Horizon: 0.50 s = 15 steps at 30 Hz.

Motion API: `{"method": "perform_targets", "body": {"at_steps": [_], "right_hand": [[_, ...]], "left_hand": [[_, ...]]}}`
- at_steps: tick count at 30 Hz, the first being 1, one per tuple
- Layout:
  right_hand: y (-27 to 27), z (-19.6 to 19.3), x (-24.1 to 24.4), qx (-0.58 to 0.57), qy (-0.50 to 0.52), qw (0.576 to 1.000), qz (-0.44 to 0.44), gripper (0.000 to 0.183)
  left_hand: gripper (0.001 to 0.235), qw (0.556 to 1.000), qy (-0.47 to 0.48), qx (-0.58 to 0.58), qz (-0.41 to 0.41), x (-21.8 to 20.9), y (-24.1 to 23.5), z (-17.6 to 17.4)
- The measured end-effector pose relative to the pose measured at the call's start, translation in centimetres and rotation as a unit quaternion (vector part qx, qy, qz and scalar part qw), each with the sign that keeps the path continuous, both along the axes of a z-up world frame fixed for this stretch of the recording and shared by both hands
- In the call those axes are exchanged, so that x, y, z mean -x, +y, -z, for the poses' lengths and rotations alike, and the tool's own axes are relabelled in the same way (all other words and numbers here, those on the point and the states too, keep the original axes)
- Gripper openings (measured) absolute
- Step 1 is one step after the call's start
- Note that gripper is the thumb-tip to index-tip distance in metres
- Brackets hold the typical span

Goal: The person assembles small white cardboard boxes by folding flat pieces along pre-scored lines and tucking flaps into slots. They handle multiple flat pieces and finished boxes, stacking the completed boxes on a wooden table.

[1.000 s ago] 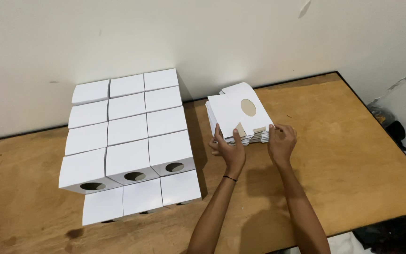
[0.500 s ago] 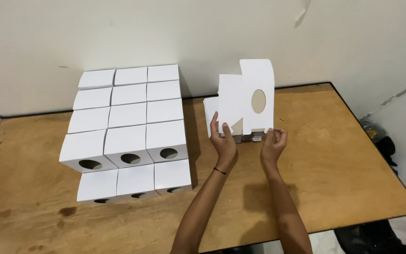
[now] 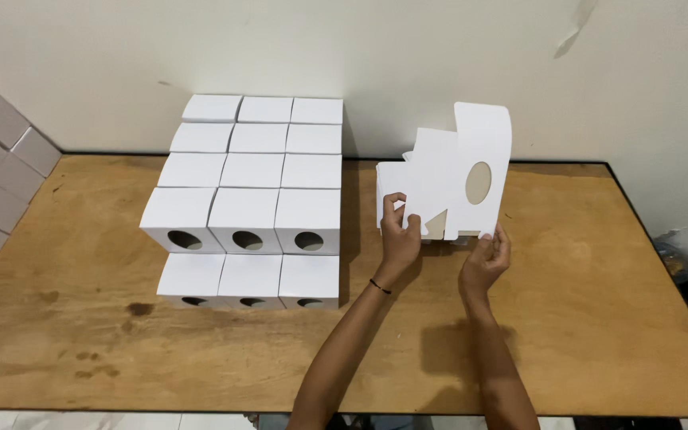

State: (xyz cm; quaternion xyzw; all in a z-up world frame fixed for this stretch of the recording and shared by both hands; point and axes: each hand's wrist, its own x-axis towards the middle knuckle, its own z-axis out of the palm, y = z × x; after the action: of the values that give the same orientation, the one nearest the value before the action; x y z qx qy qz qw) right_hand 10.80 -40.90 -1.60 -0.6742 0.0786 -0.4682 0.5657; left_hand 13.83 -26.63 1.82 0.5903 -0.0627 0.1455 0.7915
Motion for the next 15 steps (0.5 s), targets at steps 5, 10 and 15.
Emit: {"method": "perform_targets", "body": {"at_steps": [5,10,15], "right_hand": [[0.8,-2.1,0.8,-0.020,-0.036,0.999,-0.025,0.032],[2.0,-4.1,2.6,0.045,-0.053,0.997,-0.036,0.035],[7.2,-6.7,6.6,0.219,-0.018,0.975,-0.023,0.053]], "left_hand": [[0.042,0.998,-0.008,-0.044,0.040,3.8,2.4,-3.5],[0.048,0.996,-0.018,-0.072,0.044,9.1,6.9,-7.6],[0.043,0.994,-0.044,-0.091,0.032,13.0,11.1,-7.0]]}}
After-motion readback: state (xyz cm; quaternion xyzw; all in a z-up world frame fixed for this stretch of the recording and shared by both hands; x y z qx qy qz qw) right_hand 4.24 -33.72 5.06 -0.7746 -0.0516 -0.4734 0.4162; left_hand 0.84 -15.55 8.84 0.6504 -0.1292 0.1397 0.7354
